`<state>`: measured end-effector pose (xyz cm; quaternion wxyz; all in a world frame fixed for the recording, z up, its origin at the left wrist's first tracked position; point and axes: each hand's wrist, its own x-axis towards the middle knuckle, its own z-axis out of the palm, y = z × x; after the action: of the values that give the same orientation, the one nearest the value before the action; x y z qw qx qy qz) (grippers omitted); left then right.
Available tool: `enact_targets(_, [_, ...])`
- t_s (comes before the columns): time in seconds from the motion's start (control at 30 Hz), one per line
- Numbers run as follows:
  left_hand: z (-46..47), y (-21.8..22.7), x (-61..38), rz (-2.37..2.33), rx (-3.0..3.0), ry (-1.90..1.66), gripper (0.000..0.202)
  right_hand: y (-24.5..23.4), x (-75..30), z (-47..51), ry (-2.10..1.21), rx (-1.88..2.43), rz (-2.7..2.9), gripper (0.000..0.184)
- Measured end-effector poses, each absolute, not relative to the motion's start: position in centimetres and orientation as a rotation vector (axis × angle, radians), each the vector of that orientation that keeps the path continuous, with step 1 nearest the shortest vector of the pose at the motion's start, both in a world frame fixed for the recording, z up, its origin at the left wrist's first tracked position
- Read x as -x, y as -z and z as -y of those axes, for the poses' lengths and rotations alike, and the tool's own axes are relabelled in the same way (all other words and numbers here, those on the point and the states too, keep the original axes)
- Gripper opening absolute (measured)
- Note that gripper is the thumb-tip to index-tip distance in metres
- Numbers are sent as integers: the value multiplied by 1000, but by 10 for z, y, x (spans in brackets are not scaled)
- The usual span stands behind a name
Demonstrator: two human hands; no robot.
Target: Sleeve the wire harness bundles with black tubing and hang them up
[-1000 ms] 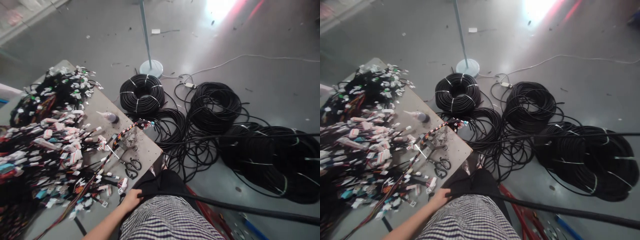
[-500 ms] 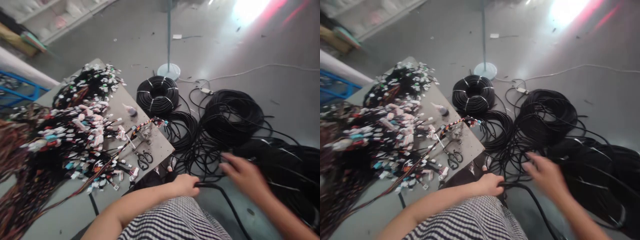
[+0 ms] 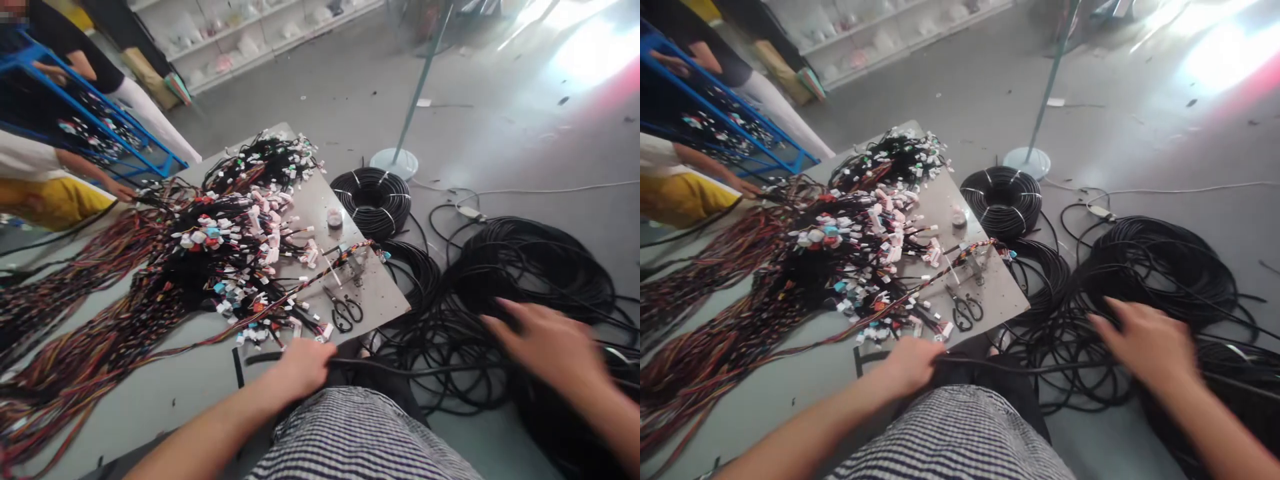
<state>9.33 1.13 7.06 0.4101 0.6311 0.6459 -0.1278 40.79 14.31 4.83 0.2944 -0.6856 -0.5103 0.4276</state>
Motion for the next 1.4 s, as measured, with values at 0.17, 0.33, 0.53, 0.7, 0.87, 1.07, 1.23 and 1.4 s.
enact_targets(0.17, [-11,-63,-85,-1732,-1658,219,32,-49,-271,-66,-1533,1317,2260,44])
enact_targets(0.33, [13,-62,-25,-1725,-1625,227,25,-48,-249,-37,-1470,1192,2441,39])
enact_targets(0.53, [5,-49,-23,-1336,-1423,-233,30,-45,-253,-50,-1556,1222,2355,35])
enact_targets(0.7, [-15,-26,-27,-1183,-1261,-475,38,-35,-259,-75,-1648,1146,2305,38])
enact_targets(0.87, [-83,22,-23,-1559,-1301,-675,36,4,-285,-161,-1281,1400,2288,33])
enact_targets(1.07, [-161,91,-10,-1499,-1052,-499,38,54,-295,-286,-701,1591,2678,30])
enact_targets(1.23, [-168,106,3,-1229,-929,-454,52,65,-281,-322,-815,1377,2886,33])
enact_targets(1.4, [-172,101,13,-1133,-825,-444,48,69,-295,-342,-903,1280,2966,29])
